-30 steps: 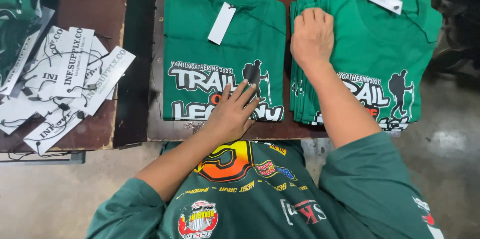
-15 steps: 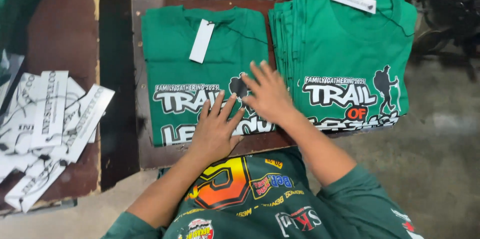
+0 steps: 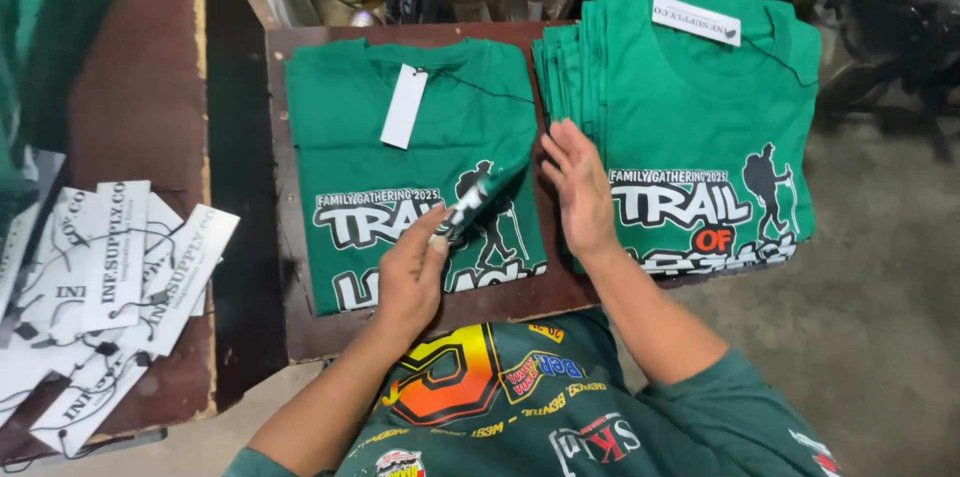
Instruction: Attaching paper brand tags to green t-shirts using plastic fasteners and stacking the finished items.
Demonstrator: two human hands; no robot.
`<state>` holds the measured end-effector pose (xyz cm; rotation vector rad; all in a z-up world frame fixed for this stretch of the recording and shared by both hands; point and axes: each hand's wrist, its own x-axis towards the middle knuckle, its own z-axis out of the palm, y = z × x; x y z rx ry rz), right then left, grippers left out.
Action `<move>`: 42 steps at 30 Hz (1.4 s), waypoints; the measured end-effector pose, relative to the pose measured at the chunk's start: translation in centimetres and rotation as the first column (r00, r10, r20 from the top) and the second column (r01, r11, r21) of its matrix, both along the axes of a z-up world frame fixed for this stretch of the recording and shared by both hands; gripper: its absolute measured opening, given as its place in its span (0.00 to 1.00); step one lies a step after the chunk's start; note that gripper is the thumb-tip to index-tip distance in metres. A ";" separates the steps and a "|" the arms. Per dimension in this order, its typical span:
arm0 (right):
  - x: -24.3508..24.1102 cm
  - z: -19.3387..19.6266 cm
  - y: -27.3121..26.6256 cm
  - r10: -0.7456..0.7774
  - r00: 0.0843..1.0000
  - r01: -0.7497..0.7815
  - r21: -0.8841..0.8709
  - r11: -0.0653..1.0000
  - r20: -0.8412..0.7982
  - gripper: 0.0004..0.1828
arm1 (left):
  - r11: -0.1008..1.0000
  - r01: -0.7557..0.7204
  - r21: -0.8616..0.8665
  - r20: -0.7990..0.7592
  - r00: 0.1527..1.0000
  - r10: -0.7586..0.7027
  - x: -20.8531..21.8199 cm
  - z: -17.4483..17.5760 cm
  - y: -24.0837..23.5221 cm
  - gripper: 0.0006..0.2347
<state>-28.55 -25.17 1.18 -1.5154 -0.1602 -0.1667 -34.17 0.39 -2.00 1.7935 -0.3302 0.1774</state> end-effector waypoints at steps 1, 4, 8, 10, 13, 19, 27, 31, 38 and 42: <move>-0.4 0.0 0.7 -0.068 0.996 0.073 0.093 0.993 -0.060 0.39 | 0.995 -0.033 -0.089 -0.054 0.998 0.028 -0.2 -0.6 0.1 0.13; -0.7 -0.8 1.9 -0.091 0.977 0.139 0.251 0.958 -0.193 0.37 | 0.982 -0.063 -0.180 -0.089 0.995 0.047 -0.4 -1.6 0.3 0.15; 2.0 -1.5 1.9 0.005 0.979 0.078 0.399 0.913 -0.202 0.37 | 0.988 0.008 -0.151 0.004 1.000 -0.008 -0.7 2.7 0.2 0.16; 6.1 -5.3 0.6 0.013 0.991 0.041 0.403 0.914 -0.131 0.32 | 0.990 0.021 -0.138 0.016 1.000 -0.019 -0.7 2.1 0.1 0.16; 7.9 -2.4 2.4 -0.005 0.990 0.052 0.329 0.943 -0.144 0.30 | 0.996 0.050 -0.071 0.109 0.993 -0.042 -0.6 0.5 -0.3 0.14; 11.2 -3.5 2.7 -0.216 0.920 0.168 -0.168 0.971 -0.329 0.37 | 0.995 0.067 0.067 0.276 0.957 -0.083 -1.0 -0.8 -0.9 0.09; 14.1 -5.0 1.4 -0.268 0.930 0.184 -0.311 0.932 -0.252 0.43 | 0.883 -0.042 0.467 0.468 0.859 -0.206 -0.7 -2.2 -0.7 0.20; 13.2 -2.5 2.6 -0.293 0.934 0.219 -0.322 0.921 -0.204 0.43 | 0.766 -0.079 0.638 0.372 0.903 -0.216 -1.5 0.2 0.7 0.25; 12.2 -0.9 3.2 -0.263 0.950 0.175 -0.409 0.896 -0.169 0.42 | 0.693 -0.167 0.701 0.335 0.936 -0.112 -2.7 -0.1 3.6 0.29; 11.9 -3.2 2.8 -0.305 0.935 0.206 -0.420 0.884 -0.183 0.44 | 0.682 -0.178 0.709 0.347 0.930 -0.118 -3.5 -2.0 5.0 0.26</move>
